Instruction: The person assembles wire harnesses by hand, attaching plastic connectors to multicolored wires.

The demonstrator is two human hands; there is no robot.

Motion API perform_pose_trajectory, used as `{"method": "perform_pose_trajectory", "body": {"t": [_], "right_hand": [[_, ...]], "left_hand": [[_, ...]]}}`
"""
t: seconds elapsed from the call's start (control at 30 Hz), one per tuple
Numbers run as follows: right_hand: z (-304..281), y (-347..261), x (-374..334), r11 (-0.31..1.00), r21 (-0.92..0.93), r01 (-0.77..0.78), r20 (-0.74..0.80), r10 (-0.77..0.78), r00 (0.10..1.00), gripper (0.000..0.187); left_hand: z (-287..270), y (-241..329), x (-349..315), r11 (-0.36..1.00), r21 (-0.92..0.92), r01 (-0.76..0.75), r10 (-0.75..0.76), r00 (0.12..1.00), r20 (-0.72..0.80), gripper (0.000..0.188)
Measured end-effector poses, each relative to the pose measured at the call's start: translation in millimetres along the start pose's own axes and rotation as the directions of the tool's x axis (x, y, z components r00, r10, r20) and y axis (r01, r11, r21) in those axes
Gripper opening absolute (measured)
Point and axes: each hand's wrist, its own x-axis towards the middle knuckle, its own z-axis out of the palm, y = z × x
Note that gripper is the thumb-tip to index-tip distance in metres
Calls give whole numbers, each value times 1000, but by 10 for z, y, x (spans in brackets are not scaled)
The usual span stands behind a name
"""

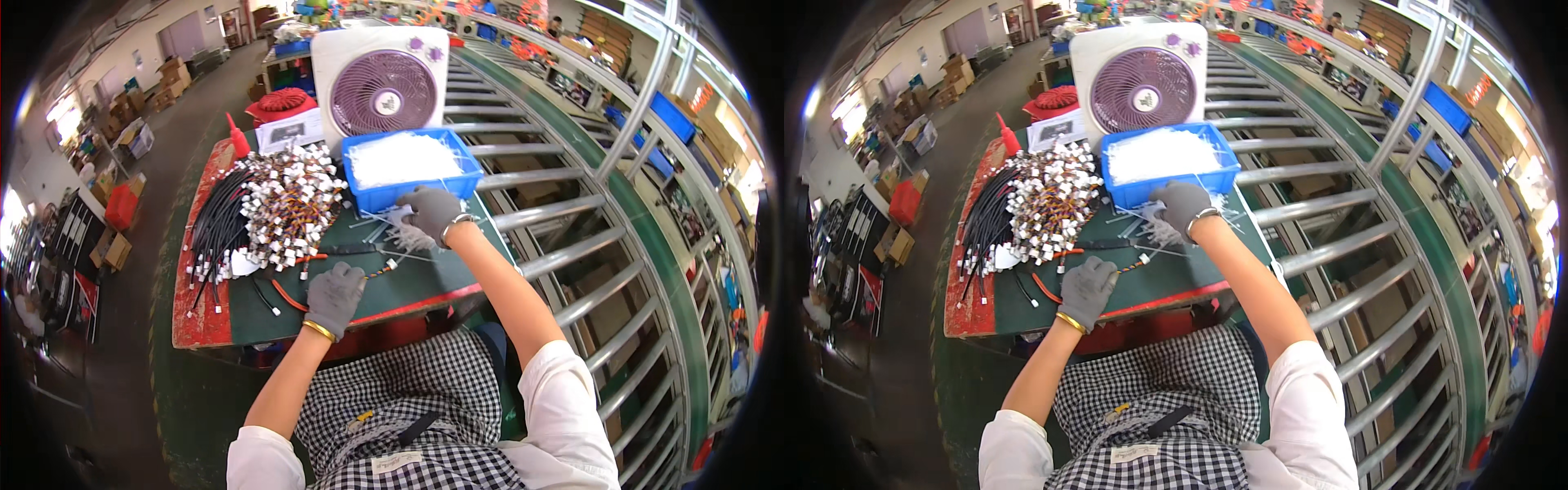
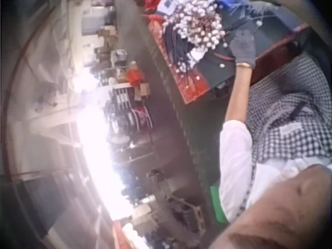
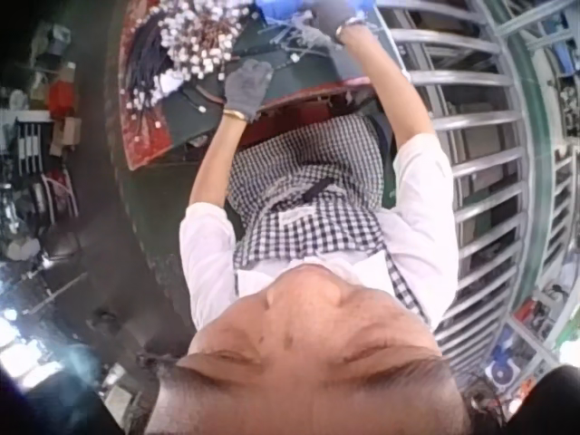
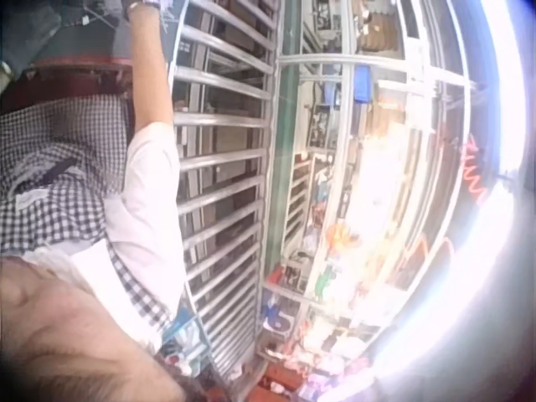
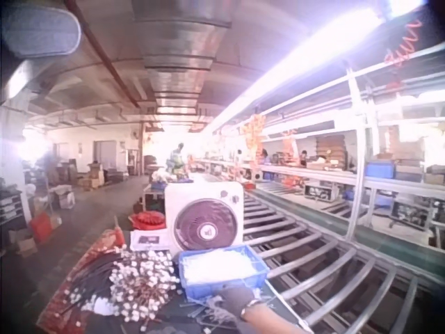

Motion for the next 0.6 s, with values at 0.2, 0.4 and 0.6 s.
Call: {"method": "perform_pose_trajectory", "body": {"t": [0.2, 0.4, 0.6], "right_hand": [[146, -4, 240, 975, -150, 161, 209, -128, 970, 26], [-62, 154, 275, 984, -10, 177, -136, -177, 975, 19], [-400, 251, 300, 962, 109, 251, -270, -215, 939, 22]], "left_hand": [[32, -3, -46, 999, -36, -26, 25, 999, -26, 11], [-57, 13, 0, 999, -43, 3, -3, 1000, 4, 14], [-267, 105, 225, 940, -341, 3, -71, 980, -188, 19]]}}
